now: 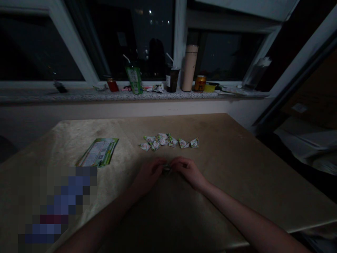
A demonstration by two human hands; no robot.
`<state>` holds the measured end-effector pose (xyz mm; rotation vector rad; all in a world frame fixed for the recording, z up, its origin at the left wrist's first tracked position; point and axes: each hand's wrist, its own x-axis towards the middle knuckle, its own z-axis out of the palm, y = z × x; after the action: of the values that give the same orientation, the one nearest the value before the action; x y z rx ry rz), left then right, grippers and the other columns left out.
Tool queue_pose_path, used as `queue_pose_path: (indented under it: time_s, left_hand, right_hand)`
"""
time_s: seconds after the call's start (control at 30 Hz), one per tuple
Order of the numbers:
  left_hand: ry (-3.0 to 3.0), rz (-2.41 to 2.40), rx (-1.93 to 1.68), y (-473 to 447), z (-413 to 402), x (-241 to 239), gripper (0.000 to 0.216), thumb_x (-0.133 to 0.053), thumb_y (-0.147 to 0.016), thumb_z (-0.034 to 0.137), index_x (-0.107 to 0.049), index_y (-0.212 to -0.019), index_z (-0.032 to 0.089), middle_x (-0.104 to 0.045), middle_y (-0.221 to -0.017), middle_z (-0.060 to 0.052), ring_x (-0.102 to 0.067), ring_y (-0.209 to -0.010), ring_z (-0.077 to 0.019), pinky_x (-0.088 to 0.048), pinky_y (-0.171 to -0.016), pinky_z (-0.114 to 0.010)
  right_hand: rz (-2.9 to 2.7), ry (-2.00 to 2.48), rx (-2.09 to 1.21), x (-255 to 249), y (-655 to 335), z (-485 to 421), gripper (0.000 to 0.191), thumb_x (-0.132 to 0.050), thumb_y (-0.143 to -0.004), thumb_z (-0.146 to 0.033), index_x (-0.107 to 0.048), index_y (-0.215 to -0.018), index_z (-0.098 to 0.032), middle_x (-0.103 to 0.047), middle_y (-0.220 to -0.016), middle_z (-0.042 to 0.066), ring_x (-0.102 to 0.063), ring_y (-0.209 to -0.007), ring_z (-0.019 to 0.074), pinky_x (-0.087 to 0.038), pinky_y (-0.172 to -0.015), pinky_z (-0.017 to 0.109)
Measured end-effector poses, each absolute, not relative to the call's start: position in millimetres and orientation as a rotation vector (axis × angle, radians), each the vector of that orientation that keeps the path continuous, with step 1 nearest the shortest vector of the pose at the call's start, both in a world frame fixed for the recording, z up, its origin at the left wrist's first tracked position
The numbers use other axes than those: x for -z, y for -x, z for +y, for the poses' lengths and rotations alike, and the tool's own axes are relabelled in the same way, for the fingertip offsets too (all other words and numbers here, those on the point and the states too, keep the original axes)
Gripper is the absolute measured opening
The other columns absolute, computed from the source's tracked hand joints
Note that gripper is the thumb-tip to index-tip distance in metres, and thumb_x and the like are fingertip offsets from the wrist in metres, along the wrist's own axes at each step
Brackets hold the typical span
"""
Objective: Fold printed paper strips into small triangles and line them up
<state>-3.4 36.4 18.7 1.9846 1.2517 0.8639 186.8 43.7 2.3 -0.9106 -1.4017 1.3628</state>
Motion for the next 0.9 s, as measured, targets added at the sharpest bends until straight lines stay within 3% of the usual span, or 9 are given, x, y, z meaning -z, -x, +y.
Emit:
queue_pose_path:
  time_s: [0.23, 0.37, 0.63, 0.9]
  left_hand:
    - [-1.799, 1.202, -0.889, 4.2, 39.5, -14.2, 0.035, -0.038, -0.084, 0.025, -0.071, -0.096, 0.020, -0.072, -0.089, -0.002, -0.067, -0.079, -0.0199, -0.052, -0.075, -0.030]
    - [-1.695, 1.183, -0.888, 4.4, 39.3, -12.7, 0.037, -0.037, -0.083, 0.029, -0.072, -0.091, 0.019, -0.072, -0.088, -0.003, -0.068, -0.080, -0.0216, -0.053, -0.074, -0.032]
    - [-1.579, 1.201, -0.919, 6.8, 37.4, -14.5, 0.037, -0.040, -0.085, 0.040, -0.071, -0.089, 0.020, -0.071, -0.089, -0.005, -0.068, -0.075, -0.0237, -0.054, -0.073, -0.035]
    - [-1.578, 1.175, -0.878, 2.8, 35.9, -18.7, 0.039, -0.038, -0.087, 0.042, -0.071, -0.087, 0.019, -0.072, -0.090, -0.006, -0.067, -0.080, -0.0239, -0.052, -0.076, -0.034]
  right_hand:
    - [-1.469, 1.000, -1.280, -2.9, -187.0, 44.6, 0.011, -0.067, -0.068, -0.025, -0.061, -0.075, -0.019, -0.062, -0.073, 0.000, -0.057, -0.065, 0.0135, -0.044, -0.059, 0.023]
    - [-1.456, 1.000, -1.330, -0.5, -188.4, 45.2, 0.008, -0.061, -0.071, -0.022, -0.061, -0.078, -0.019, -0.064, -0.070, -0.001, -0.057, -0.062, 0.0130, -0.043, -0.057, 0.022]
    - [-1.650, 0.992, -1.119, 5.4, -190.1, 48.0, 0.031, -0.043, -0.069, -0.008, -0.071, -0.076, -0.018, -0.068, -0.084, 0.004, -0.062, -0.080, 0.0172, -0.046, -0.073, 0.027]
    - [-1.758, 1.014, -0.970, 2.4, -189.8, 44.7, 0.035, -0.038, -0.070, -0.003, -0.069, -0.076, -0.018, -0.066, -0.078, 0.003, -0.060, -0.077, 0.0155, -0.046, -0.072, 0.026]
